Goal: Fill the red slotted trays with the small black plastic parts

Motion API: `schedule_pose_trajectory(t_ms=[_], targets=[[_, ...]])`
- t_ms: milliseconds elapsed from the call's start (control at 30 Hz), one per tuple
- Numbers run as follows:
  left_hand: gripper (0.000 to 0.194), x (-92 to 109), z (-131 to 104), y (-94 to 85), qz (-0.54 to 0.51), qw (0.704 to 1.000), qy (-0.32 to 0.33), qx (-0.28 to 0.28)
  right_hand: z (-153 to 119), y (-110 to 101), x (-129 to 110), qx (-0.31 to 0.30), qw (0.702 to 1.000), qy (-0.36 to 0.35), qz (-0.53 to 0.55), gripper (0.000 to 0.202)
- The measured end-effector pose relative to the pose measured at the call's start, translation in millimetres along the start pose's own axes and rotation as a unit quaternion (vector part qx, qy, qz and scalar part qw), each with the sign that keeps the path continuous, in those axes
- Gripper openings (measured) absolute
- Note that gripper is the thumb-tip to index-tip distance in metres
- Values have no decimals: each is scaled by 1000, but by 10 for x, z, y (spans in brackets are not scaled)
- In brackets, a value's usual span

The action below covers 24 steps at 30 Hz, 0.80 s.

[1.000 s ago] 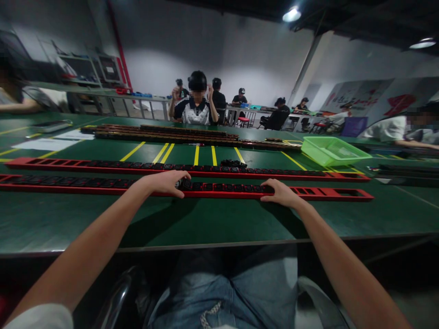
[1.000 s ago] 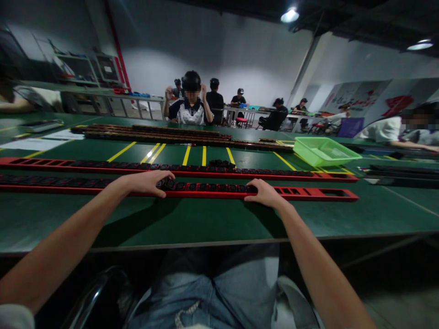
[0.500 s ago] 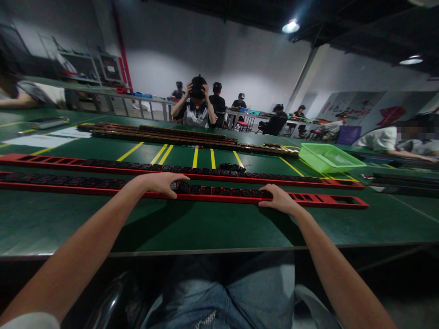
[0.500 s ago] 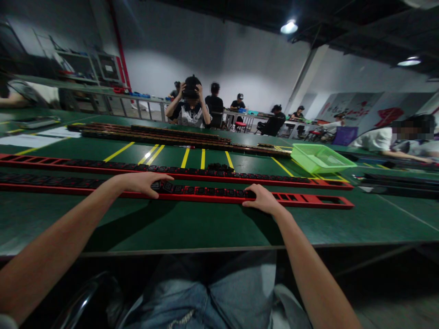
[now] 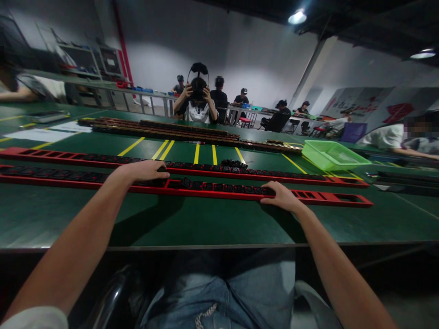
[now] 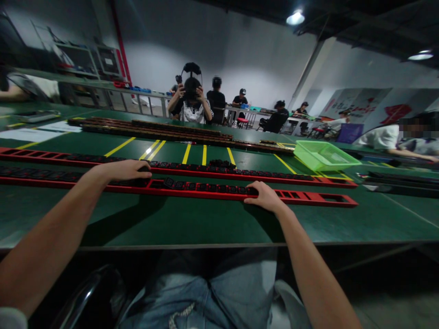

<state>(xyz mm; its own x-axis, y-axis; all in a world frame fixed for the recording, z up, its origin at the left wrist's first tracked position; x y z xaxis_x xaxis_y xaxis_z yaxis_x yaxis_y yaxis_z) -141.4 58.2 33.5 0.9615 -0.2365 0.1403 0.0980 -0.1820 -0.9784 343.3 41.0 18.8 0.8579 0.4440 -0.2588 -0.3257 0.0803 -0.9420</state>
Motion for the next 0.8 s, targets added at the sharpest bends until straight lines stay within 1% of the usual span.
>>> schedule_pose_trajectory(t_ms=[67,167,233,367,467,500,567,667,800], targets=[[57,-2,-14,-64,-8,999,12,31,2,2,8,0,1000,1,-1,48],[61,92,-42,-205,-36,992,63,100,3,2,11,-1,1000,3,-4,49],[61,192,-59,-246,-56,987,100,116,2,1,4,-2,1000,1,-4,49],[50,443,-98,-193,-81,977,179,84,-2,3,3,1,1000,-1,1,50],[42,558,-113,-94,-98,975,195,37,-3,6,18,4,1000,-1,2,50],[40,579,-115,-69,-101,975,194,26,-3,7,21,4,1000,-1,1,50],[42,592,-110,-55,-100,978,182,21,-2,8,19,4,1000,-2,0,50],[52,549,-88,-63,-71,987,143,21,-4,5,8,4,1000,0,-1,50],[56,487,-93,-30,-38,993,115,-11,-13,4,-6,3,1000,5,0,50]])
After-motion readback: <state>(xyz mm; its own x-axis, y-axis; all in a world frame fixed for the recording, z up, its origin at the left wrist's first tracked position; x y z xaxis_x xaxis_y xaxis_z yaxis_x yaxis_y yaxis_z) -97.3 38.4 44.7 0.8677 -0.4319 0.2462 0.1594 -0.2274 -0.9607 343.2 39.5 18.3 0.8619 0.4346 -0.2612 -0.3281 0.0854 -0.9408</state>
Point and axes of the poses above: each hand's wrist, its own z-axis towards the middle knuckle, its own y-axis out of the palm, x = y × z, the point moved 8 cm from there along z, towards the middle knuckle
